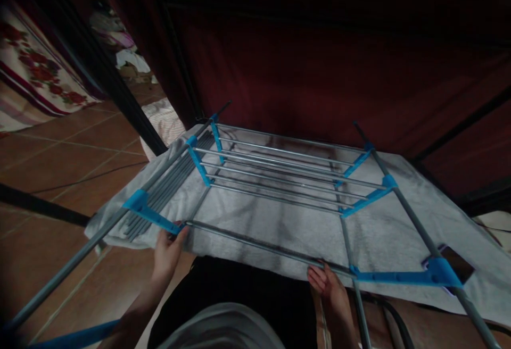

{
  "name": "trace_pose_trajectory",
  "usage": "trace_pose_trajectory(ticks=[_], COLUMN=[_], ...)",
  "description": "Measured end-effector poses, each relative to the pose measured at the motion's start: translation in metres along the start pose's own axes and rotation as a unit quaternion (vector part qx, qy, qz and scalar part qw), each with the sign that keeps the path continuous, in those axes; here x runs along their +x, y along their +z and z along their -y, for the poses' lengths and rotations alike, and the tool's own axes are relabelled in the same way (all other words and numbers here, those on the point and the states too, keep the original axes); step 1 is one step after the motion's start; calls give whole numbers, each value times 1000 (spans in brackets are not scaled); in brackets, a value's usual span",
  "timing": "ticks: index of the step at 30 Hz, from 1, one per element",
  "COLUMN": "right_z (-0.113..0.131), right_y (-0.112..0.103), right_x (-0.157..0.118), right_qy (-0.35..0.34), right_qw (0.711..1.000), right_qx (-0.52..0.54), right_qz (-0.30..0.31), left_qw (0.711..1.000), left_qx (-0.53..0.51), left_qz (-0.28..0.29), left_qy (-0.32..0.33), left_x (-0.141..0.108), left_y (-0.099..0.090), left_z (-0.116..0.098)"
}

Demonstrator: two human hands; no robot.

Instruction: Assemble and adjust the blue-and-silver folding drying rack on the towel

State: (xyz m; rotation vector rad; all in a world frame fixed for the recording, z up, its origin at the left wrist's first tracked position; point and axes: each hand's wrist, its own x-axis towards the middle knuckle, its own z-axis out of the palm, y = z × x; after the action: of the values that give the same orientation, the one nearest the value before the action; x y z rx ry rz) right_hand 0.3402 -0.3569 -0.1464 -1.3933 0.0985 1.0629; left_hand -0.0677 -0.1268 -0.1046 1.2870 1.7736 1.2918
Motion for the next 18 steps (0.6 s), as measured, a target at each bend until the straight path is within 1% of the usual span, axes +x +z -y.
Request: trace_pose_trajectory(ticks=[4, 7, 9, 10, 11, 12, 13, 14, 16, 17, 18], right_z=[2, 7, 10, 12, 14, 16, 18, 21, 29, 34, 40], right_y=[0, -1, -6, -10, -15, -20, -26, -32, -43, -46, -47], right_x=[-1, -2, -4, -6, -7, -9, -11, -13, -16, -17, -17], right_qy=[4, 31, 25, 2, -39, -90, -148, -209, -314, -350, -374], right_qw=[1000, 999, 998, 997, 993, 984, 968, 944, 887, 863, 847], right_qx=[8, -16, -52, -72, -92, -115, -139, -162, -188, -190, -184], right_qz=[13, 24, 6, -21, -59, -103, -149, -196, -282, -311, -329], left_qw=[996, 996, 996, 995, 995, 994, 994, 993, 993, 992, 992], left_qx=[-5, 21, 41, 50, 58, 65, 70, 74, 79, 81, 83], left_qz=[43, 53, 50, 50, 50, 53, 57, 60, 61, 60, 58], left_qy=[-77, -75, -66, -64, -65, -68, -68, -68, -68, -69, -69], left_x=[14, 20, 22, 22, 23, 23, 23, 24, 24, 23, 23], left_y=[4, 5, 5, 5, 4, 4, 4, 4, 4, 5, 5], left_z=[-7, -10, -12, -13, -14, -15, -16, -16, -15, -14, -14])
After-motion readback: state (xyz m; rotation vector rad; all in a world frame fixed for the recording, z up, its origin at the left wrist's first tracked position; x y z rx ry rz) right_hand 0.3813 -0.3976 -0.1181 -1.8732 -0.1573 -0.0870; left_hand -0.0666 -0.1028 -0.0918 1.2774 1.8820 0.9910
